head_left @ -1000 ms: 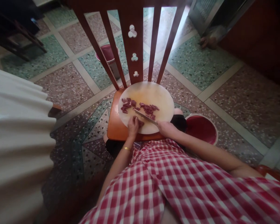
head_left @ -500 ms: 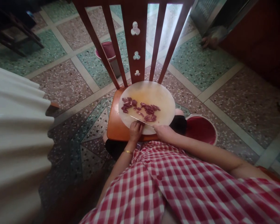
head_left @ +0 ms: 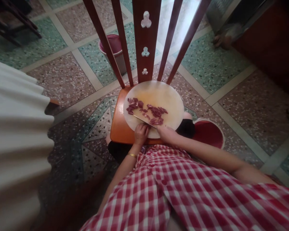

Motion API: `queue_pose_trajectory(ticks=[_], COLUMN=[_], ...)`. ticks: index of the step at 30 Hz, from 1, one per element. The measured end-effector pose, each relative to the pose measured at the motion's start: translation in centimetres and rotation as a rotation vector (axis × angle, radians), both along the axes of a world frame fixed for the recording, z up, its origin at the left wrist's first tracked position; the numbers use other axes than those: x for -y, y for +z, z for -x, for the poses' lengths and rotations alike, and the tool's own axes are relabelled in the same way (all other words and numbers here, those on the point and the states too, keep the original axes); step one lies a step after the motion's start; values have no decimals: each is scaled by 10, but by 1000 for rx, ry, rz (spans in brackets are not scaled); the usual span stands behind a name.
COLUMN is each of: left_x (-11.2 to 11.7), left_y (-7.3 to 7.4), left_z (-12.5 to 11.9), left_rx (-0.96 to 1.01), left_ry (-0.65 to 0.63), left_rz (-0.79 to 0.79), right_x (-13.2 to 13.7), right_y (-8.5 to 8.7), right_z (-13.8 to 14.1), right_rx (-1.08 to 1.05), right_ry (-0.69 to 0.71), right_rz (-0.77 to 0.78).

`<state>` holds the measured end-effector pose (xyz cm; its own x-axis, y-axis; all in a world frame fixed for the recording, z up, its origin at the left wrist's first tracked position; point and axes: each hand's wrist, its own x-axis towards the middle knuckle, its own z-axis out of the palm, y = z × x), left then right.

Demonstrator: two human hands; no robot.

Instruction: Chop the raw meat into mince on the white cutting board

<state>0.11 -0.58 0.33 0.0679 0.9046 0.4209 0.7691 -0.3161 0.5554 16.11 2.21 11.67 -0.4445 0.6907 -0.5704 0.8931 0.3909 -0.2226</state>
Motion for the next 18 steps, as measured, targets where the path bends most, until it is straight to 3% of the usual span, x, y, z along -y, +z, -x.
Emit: queue_pose_trajectory(ticks=[4, 12, 18], left_x=[0, 2, 5], left_y=[1, 8, 4], left_z=[0, 4, 3], left_rx=[-5, 124, 42], left_ry=[22, 24, 30], left_rz=[2, 21, 1], right_x=[-12, 0, 8], right_y=[-5, 2, 20], right_z=[23, -34, -27], right_rx=[-74, 27, 40], right_ry=[33, -25, 9], right_rz=[-44, -53, -8])
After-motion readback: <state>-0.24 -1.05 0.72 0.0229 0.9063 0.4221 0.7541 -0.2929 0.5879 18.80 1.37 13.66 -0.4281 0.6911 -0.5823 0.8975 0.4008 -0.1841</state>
